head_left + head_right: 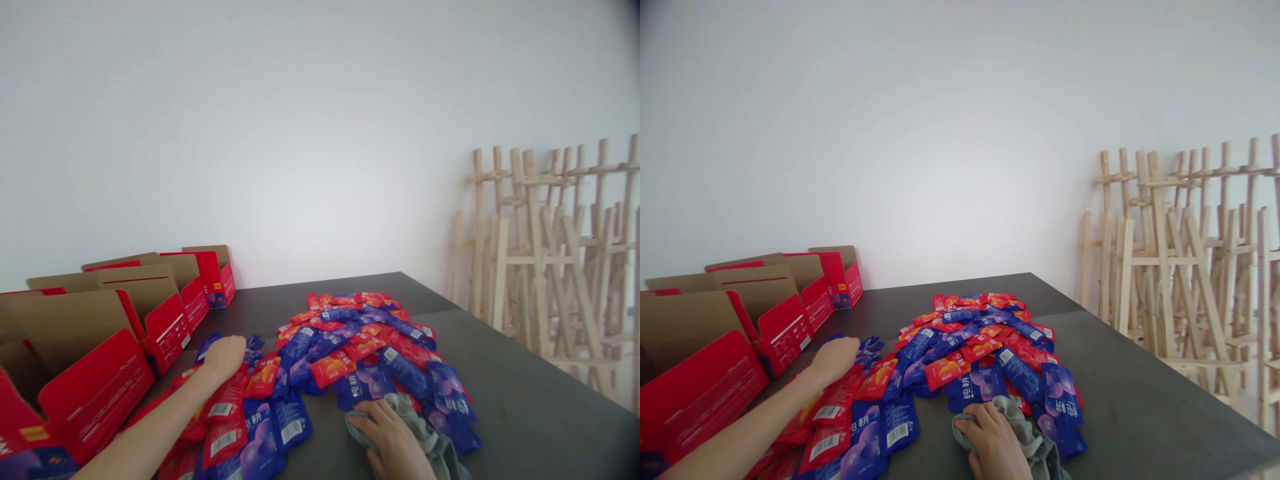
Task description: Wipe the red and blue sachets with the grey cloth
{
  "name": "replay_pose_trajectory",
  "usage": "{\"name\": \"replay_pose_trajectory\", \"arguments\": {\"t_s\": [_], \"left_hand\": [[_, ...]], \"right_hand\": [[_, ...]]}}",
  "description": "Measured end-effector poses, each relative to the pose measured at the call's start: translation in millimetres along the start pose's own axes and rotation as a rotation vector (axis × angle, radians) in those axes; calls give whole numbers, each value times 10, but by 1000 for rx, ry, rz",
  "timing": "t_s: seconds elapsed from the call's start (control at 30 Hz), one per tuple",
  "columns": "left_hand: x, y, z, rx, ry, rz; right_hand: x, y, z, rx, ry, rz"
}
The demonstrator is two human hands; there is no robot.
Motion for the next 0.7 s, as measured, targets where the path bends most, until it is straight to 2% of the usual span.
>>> {"name": "replay_pose_trajectory", "arguments": {"t_s": [0.1,0.17,0.23,0.3,0.37,0.4,0.47,0.53,0.6,0.7], "left_hand": [[298,297,-83,52,69,40],[635,576,11,60,202,92],[1033,864,208,18,555,138],[1363,1107,487,-87,780,136],[1585,1300,738,-221,880,126],[1640,1370,784,-236,866,150],[1650,1465,740,-156,718,255],[1622,1562,630,1,500,407],[1682,1726,572,151,346,625],[1828,2048,557,413,264,943]], "right_hand": [[14,17,-38,65,-63,-19],[42,23,-99,131,-137,-24],[82,29,-182,197,-213,-5],[80,43,-247,226,-251,7],[-14,71,-240,181,-226,-40],[-81,93,-204,135,-191,-81],[-181,144,-109,44,-108,-149],[-185,162,-53,4,-37,-152],[-136,125,-70,15,21,-110],[-140,28,-124,39,121,-78]]}}
Point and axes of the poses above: each hand's wrist, its own y-axis away from the middle knuckle, its own z-axis out of the palm, x = y × z, the point moved 10 cm from there along -y, towards the middle knuckle, and after that the axes turned 7 degrees about x, right-handed, at the moved point
